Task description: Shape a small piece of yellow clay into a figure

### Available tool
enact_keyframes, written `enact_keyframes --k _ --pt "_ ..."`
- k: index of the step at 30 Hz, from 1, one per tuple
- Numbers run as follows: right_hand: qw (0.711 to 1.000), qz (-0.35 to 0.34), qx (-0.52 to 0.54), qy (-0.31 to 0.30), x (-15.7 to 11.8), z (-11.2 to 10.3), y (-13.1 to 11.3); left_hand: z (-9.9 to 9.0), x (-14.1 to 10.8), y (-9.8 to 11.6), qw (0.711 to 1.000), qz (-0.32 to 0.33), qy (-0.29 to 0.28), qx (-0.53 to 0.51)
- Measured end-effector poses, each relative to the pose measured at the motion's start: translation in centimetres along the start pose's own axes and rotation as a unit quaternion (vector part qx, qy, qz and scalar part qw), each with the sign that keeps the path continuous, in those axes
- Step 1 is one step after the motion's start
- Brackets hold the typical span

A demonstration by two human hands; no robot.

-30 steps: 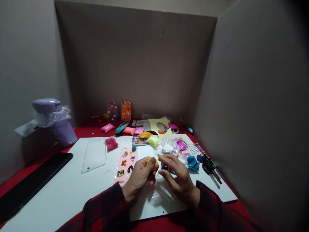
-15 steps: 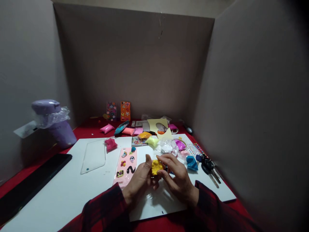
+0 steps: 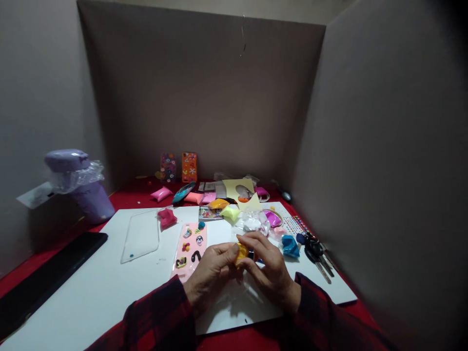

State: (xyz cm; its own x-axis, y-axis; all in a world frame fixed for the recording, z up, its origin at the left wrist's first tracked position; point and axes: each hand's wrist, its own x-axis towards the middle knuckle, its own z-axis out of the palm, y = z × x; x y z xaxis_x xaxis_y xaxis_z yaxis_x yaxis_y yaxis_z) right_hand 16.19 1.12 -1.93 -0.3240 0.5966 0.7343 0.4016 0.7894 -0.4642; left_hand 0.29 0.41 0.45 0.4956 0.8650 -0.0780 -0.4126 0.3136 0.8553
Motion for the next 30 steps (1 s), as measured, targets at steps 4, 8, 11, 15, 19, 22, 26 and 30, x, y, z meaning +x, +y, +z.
enact_keyframes --k 4,8,11,15,19,22,26,30 --pt "1.0 0.0 -0.006 -0.007 0.05 -0.02 -0.15 0.15 -0.05 0.19 0.999 -0.017 0.027 0.013" --pt "1.0 -0.01 -0.008 -0.011 0.04 -0.04 -0.33 0.01 0.15 0.06 0.997 -0.01 0.045 0.067" --pt "1.0 -0.013 -0.008 -0.012 0.08 -0.09 -0.44 -0.24 0.34 -0.16 0.993 -0.003 0.05 0.104" --pt "1.0 -0.015 -0.007 -0.009 0.17 -0.09 -0.5 -0.39 0.41 -0.49 0.993 0.009 0.054 0.109" --pt "1.0 -0.01 -0.002 -0.002 0.19 -0.01 -0.36 -0.28 0.37 -0.7 0.995 0.012 0.052 0.083" --pt "1.0 0.006 -0.001 -0.002 0.21 -0.05 -0.19 -0.06 0.35 -0.68 0.997 0.019 0.038 0.063" --pt "1.0 0.011 0.025 -0.009 0.39 -0.29 -0.39 0.27 0.36 -0.47 0.999 0.01 0.047 -0.002" --pt "0.995 0.007 0.098 -0.024 0.51 -0.34 -0.93 0.23 0.39 -0.23 0.997 -0.014 0.075 -0.002"
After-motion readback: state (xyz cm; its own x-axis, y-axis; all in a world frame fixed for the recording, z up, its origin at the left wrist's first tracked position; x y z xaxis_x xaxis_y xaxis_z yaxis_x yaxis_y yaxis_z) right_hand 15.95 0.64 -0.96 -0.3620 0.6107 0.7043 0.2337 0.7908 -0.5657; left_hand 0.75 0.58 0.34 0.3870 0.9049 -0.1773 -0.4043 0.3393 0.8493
